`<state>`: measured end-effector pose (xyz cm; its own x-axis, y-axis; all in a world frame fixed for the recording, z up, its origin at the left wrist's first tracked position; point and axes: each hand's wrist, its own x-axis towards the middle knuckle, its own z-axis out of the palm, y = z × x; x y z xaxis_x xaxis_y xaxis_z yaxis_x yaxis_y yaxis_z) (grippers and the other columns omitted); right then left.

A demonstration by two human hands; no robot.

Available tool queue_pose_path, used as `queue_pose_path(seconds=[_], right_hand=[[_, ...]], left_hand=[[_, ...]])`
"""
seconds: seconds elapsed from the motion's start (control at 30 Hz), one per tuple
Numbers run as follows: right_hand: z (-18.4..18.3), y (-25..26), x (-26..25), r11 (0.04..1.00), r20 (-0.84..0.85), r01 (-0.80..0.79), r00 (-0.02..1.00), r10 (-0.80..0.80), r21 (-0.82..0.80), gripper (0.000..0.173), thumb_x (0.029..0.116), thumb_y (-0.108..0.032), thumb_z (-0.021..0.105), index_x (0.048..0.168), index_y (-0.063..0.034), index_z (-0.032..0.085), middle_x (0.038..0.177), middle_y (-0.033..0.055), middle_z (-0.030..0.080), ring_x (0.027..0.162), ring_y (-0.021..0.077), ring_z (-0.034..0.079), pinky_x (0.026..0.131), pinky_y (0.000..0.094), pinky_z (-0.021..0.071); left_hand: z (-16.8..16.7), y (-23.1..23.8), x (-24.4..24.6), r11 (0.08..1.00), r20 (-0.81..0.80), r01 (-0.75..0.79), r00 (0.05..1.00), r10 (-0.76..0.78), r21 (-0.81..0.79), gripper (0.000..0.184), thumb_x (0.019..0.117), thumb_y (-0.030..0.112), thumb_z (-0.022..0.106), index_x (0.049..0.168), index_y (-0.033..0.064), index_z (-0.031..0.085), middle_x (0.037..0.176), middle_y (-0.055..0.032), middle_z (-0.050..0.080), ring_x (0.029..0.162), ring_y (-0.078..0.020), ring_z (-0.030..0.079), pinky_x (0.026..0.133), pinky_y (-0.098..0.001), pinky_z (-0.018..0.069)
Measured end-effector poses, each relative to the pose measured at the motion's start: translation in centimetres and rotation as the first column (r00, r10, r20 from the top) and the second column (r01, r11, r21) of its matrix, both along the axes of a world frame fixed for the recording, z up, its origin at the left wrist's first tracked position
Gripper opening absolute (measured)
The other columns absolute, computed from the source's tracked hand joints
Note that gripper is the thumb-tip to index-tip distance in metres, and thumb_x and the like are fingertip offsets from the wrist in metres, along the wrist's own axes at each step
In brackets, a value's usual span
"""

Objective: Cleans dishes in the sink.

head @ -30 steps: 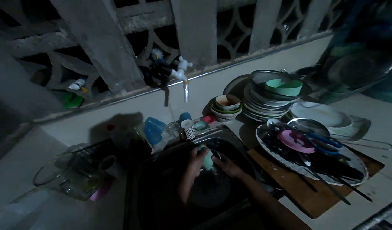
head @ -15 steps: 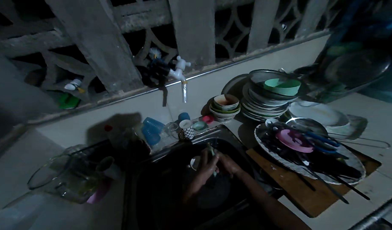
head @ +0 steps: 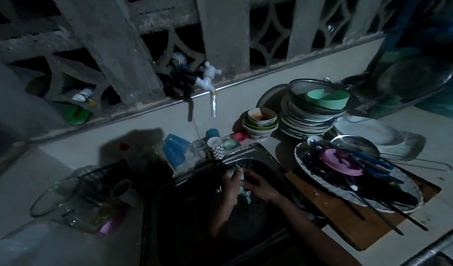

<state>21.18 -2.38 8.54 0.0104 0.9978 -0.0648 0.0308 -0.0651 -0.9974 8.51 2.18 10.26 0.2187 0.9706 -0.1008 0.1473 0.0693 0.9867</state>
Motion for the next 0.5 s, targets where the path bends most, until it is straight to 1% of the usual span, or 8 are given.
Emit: queue_pose_path(seconds=[0.1, 0.13, 0.2, 0.27, 0.33, 0.37, 0.4, 0.5], right_hand=[[0.3, 0.2, 1.0, 0.993, -0.096, 0.045, 0.994, -0.055, -0.105, 0.036, 0.1059, -0.019, 0.056, 0.136, 0.0009, 0.051, 0.102, 0.0061, 0.065, 0.077, 0.008, 0.064, 0.069, 0.0251, 0.0567], [0.6, 0.2, 1.4, 0.989, -0.104, 0.047, 0.993, -0.062, -0.14, 0.033, 0.1086, -0.023, 0.051, 0.131, 0.0003, 0.053, 0.095, 0.0041, 0.065, 0.074, 0.0074, 0.064, 0.067, 0.0249, 0.0574], [1.3, 0.0, 2.1, 0.978, -0.059, 0.041, 0.997, -0.055, -0.205, 0.043, 0.1117, -0.039, 0.037, 0.125, -0.0043, 0.058, 0.087, 0.0009, 0.065, 0.071, 0.006, 0.063, 0.065, 0.0252, 0.0559], [1.4, 0.1, 2.4, 0.967, -0.128, 0.003, 0.991, -0.037, -0.256, 0.057, 0.1112, -0.05, 0.022, 0.122, -0.0089, 0.06, 0.091, 0.0027, 0.067, 0.077, 0.0097, 0.064, 0.07, 0.0297, 0.0556], [1.0, 0.3, 2.2, 0.953, -0.251, -0.043, 0.967, -0.036, -0.3, 0.067, 0.1089, -0.056, 0.009, 0.1, -0.0109, 0.058, 0.068, 0.0018, 0.061, 0.056, 0.0118, 0.06, 0.052, 0.0277, 0.0527], [0.8, 0.4, 2.1, 0.942, -0.313, -0.083, 0.949, -0.025, -0.326, 0.071, 0.1077, -0.058, 0.005, 0.092, -0.0108, 0.056, 0.062, 0.0024, 0.059, 0.051, 0.014, 0.06, 0.048, 0.0284, 0.0525], [0.8, 0.6, 2.0, 0.929, -0.352, -0.109, 0.936, -0.024, -0.352, 0.073, 0.107, -0.059, 0.003, 0.092, -0.0103, 0.056, 0.063, 0.0039, 0.06, 0.054, 0.0167, 0.062, 0.051, 0.0309, 0.0545], [1.2, 0.4, 1.3, 0.951, -0.387, -0.058, 0.92, -0.068, -0.303, 0.063, 0.111, -0.049, 0.007, 0.125, -0.008, 0.052, 0.093, 0.0078, 0.066, 0.079, 0.0196, 0.067, 0.068, 0.0367, 0.0581]], left_hand=[[0.4, -1.2, -0.3, 0.981, -0.049, 0.186, 0.982, -0.183, 0.051, 0.051, 0.1088, 0.027, 0.049, 0.147, -0.0062, 0.043, 0.141, -0.0264, 0.053, 0.126, -0.0287, 0.057, 0.106, -0.043, 0.0481], [0.3, -1.5, -0.5, 0.958, -0.093, 0.268, 0.962, -0.259, 0.106, 0.056, 0.1077, 0.026, 0.052, 0.15, -0.0068, 0.036, 0.148, -0.0278, 0.045, 0.132, -0.0296, 0.053, 0.109, -0.0414, 0.0473], [-0.2, -1.7, -0.8, 0.87, -0.225, 0.406, 0.909, -0.352, 0.279, 0.071, 0.0988, 0.023, 0.066, 0.15, -0.0114, 0.032, 0.154, -0.0316, 0.037, 0.141, -0.0331, 0.045, 0.116, -0.0404, 0.0402], [-0.2, -1.7, -0.9, 0.767, -0.355, 0.508, 0.853, -0.383, 0.393, 0.076, 0.0928, 0.02, 0.073, 0.15, -0.013, 0.035, 0.157, -0.0326, 0.034, 0.145, -0.0364, 0.041, 0.119, -0.04, 0.037], [0.6, -1.6, -1.1, 0.704, -0.429, 0.568, 0.813, -0.395, 0.427, 0.058, 0.0952, 0.01, 0.068, 0.144, -0.0121, 0.047, 0.151, -0.0309, 0.043, 0.138, -0.0357, 0.049, 0.115, -0.039, 0.042], [1.2, -1.4, -1.2, 0.703, -0.432, 0.577, 0.805, -0.405, 0.416, 0.048, 0.0962, 0.008, 0.066, 0.139, -0.0113, 0.054, 0.144, -0.0291, 0.05, 0.13, -0.0328, 0.055, 0.11, -0.0376, 0.0462], [1.8, -1.1, -1.3, 0.721, -0.416, 0.577, 0.805, -0.423, 0.384, 0.042, 0.0965, 0.007, 0.065, 0.133, -0.0106, 0.058, 0.137, -0.0272, 0.056, 0.124, -0.0297, 0.059, 0.106, -0.0366, 0.0488], [2.7, -0.4, -1.6, 0.851, -0.202, 0.478, 0.875, -0.44, 0.216, 0.038, 0.0965, 0.01, 0.067, 0.128, -0.01, 0.058, 0.12, -0.0209, 0.065, 0.104, -0.019, 0.067, 0.093, -0.0324, 0.0561]])
